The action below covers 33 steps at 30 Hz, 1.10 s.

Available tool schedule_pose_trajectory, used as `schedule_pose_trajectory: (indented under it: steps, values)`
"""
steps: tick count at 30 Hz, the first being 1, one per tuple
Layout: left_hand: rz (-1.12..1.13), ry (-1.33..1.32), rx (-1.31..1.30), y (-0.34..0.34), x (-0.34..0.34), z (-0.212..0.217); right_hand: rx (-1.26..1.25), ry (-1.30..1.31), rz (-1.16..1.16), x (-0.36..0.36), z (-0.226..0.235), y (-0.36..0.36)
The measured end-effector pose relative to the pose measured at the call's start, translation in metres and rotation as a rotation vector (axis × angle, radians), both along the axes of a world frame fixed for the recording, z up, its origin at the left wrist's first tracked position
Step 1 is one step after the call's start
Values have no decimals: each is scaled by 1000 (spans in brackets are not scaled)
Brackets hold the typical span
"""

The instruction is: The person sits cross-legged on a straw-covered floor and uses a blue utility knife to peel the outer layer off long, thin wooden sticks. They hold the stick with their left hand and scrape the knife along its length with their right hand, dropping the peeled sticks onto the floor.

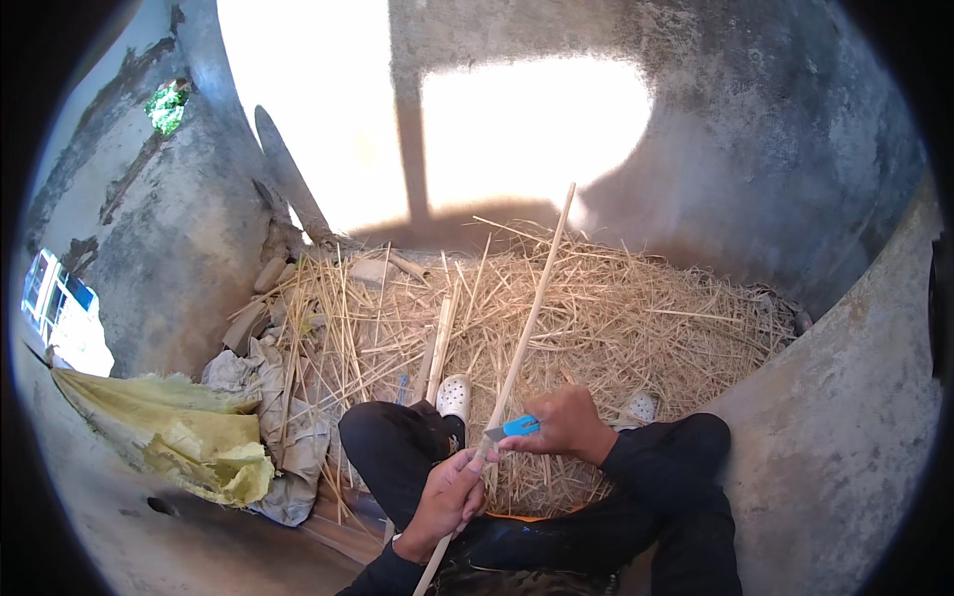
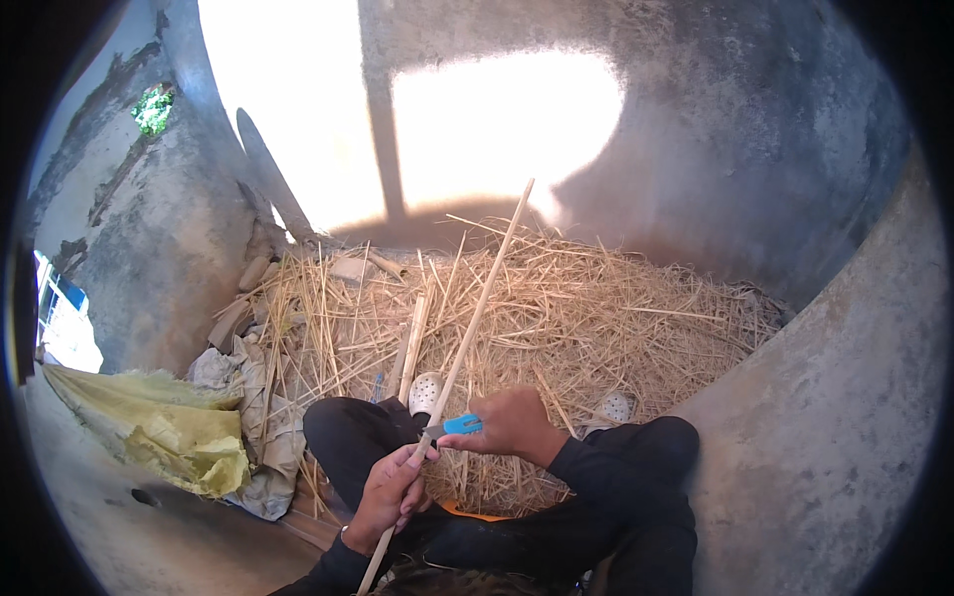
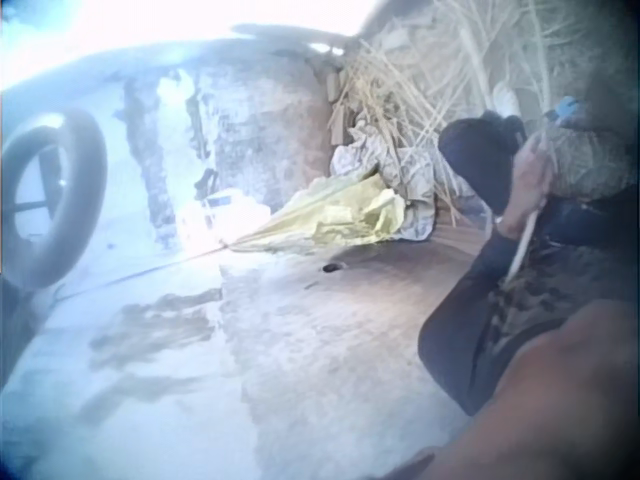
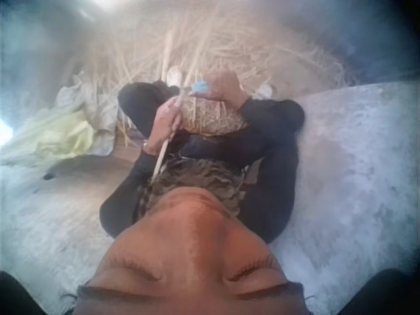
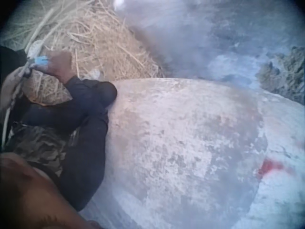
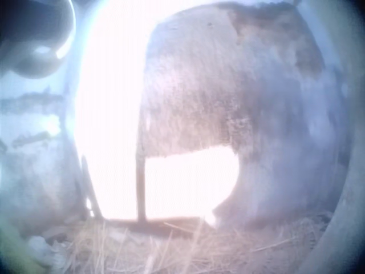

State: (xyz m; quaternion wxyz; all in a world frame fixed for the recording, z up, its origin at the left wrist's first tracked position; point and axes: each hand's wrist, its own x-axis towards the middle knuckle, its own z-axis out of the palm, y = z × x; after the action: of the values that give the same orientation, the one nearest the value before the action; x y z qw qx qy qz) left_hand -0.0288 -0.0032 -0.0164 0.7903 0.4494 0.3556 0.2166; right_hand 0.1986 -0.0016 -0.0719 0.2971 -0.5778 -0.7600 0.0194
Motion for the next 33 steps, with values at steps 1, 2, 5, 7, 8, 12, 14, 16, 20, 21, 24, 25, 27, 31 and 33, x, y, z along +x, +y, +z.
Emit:
schedule_pose_trajectory:
  steps: [1,2,5,7,8,12,14,16,20,21,24,25,27,31,33]
  values:
    - [-2,0,-1,-1,0,0,-16,43,-74,10,3,8]
    - [-1,-1,-24,-4,-4,-1,-46,93,-146,20,4,15]
    - [-12,-51,-64,-5,-1,-5,-99,106,-170,20,6,12]
    - [-5,-85,-66,-3,0,-6,-85,60,-26,2,-2,-2]
    - [-6,-88,-67,-4,-1,-7,-42,66,18,-5,-7,-6]
    - [-3,-91,-82,-10,-2,-7,-92,78,-190,27,1,14]
    - [-1,-104,-97,-11,-1,-7,-127,112,-205,27,-2,13]
    - [-6,-120,-108,-7,-1,-9,-125,50,-157,19,-14,6]
    - [16,-157,-107,-7,-2,-12,-67,58,-9,1,-2,-3]
    - [16,-161,-110,-8,-1,-10,-63,80,-78,9,-4,1]
    - [-10,-129,-132,-11,0,-5,-72,161,-310,39,-2,20]
    - [-22,-112,-141,-12,-1,-4,-97,138,-273,38,-4,19]
    - [-15,-143,-144,-11,-1,-11,-142,87,-207,31,-11,11]
    - [-8,-142,-150,-9,-1,-14,-51,41,-16,-1,-9,-6]
    - [-8,-149,-145,-13,-5,-11,-92,84,-147,15,-8,8]
